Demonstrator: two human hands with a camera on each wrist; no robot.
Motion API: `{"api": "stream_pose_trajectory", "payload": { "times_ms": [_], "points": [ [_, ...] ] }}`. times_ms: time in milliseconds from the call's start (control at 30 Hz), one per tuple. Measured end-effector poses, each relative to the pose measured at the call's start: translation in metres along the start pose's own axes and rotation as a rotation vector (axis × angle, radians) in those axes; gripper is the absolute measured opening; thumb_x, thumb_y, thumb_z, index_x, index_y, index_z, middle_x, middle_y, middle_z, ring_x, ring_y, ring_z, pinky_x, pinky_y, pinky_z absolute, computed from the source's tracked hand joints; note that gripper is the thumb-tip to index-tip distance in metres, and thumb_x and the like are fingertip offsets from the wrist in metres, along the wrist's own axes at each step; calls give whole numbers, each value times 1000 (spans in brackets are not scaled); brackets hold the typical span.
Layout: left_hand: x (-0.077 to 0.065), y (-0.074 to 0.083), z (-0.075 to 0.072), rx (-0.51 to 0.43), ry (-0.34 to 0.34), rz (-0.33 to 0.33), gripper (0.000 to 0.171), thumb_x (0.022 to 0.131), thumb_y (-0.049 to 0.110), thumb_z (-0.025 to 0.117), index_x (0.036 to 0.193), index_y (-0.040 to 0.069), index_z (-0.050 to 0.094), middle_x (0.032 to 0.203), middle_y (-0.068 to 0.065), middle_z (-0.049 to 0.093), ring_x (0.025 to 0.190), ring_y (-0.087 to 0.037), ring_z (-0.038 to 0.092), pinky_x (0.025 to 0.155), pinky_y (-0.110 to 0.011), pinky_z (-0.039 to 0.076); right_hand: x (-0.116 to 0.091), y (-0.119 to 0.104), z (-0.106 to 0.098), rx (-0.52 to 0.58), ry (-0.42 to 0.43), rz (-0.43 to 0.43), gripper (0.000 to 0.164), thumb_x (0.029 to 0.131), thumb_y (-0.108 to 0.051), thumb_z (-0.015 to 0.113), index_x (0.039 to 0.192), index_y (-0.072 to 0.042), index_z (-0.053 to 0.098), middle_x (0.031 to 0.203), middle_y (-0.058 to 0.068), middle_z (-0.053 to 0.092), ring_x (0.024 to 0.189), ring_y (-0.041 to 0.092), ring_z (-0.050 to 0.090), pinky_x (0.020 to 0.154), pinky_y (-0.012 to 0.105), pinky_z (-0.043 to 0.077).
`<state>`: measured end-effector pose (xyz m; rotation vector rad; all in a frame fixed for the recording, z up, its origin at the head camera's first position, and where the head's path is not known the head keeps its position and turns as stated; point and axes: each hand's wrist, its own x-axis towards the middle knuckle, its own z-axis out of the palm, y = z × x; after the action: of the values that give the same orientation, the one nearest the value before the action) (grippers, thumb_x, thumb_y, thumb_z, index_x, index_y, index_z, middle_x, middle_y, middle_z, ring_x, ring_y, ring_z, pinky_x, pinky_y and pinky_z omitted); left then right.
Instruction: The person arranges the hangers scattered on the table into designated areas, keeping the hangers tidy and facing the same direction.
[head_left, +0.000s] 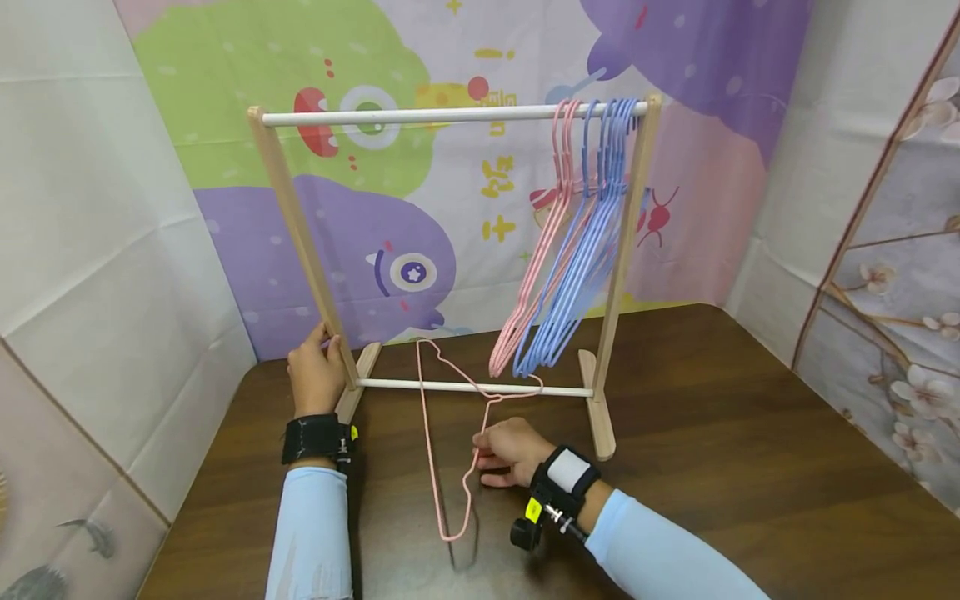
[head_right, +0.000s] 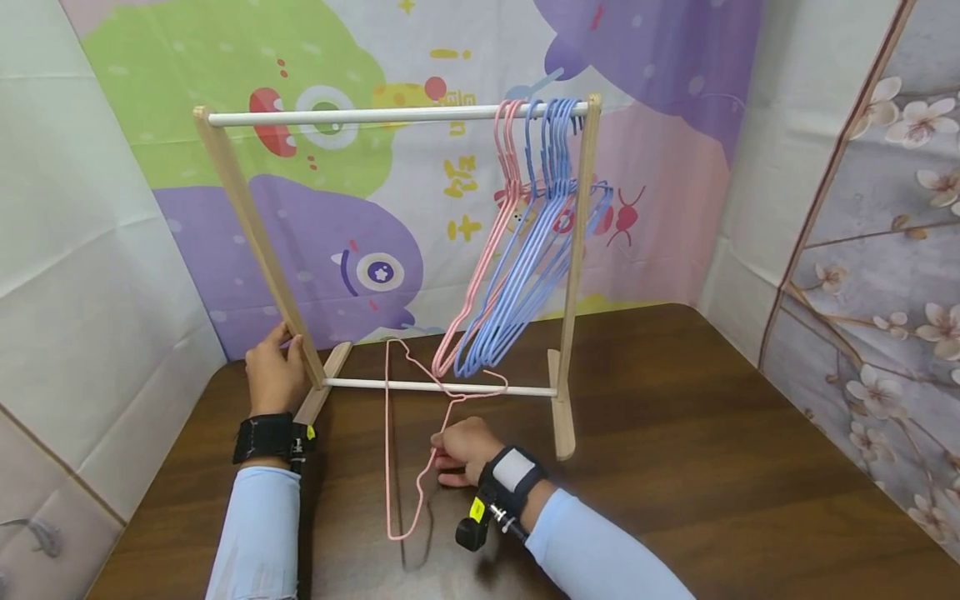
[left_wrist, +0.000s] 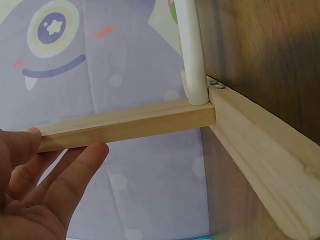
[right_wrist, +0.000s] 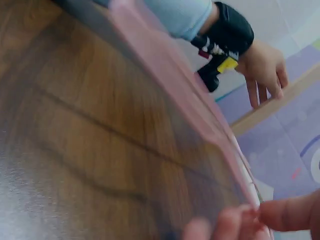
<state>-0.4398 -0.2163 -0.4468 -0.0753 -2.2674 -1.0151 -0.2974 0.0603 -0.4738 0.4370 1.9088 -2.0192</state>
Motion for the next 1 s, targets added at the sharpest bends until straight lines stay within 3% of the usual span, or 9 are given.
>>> {"api": "stream_pose_trajectory", "payload": {
  "times_ms": [167,367,567,1000],
  "points": [
    [1,0,0,-1,1,-5,28,103,11,60,128,1,67,121,-20,72,111,-46,67,96,-62,50,-6,-5,7,118,-72,-67,12,99,-2,60,107,6,61,78,4,64,63,10,62,67,31,61],
    [1,0,0,-5,0,-15,29,103,11,61,129,2,67,122,-19,72,111,-46,67,96,-62,50,-19,-17,21,159,-134,-165,9,98,0,63,107,3,61,81,5,67,62,8,65,60,24,59],
    [1,0,1,0,1,-8,27,103,12,61,127,2,68,122,-18,72,112,-46,66,96,-63,49,-31,-28,34,139,-161,-223,11,96,0,67,105,2,61,86,6,68,64,10,66,61,25,59],
    [1,-4,1,-4,7,6,26,103,12,61,125,2,68,120,-19,72,112,-46,67,95,-63,49,-55,-47,56,51,-208,-334,9,95,-1,69,99,0,62,79,2,69,62,10,63,54,21,54]
  ]
}}
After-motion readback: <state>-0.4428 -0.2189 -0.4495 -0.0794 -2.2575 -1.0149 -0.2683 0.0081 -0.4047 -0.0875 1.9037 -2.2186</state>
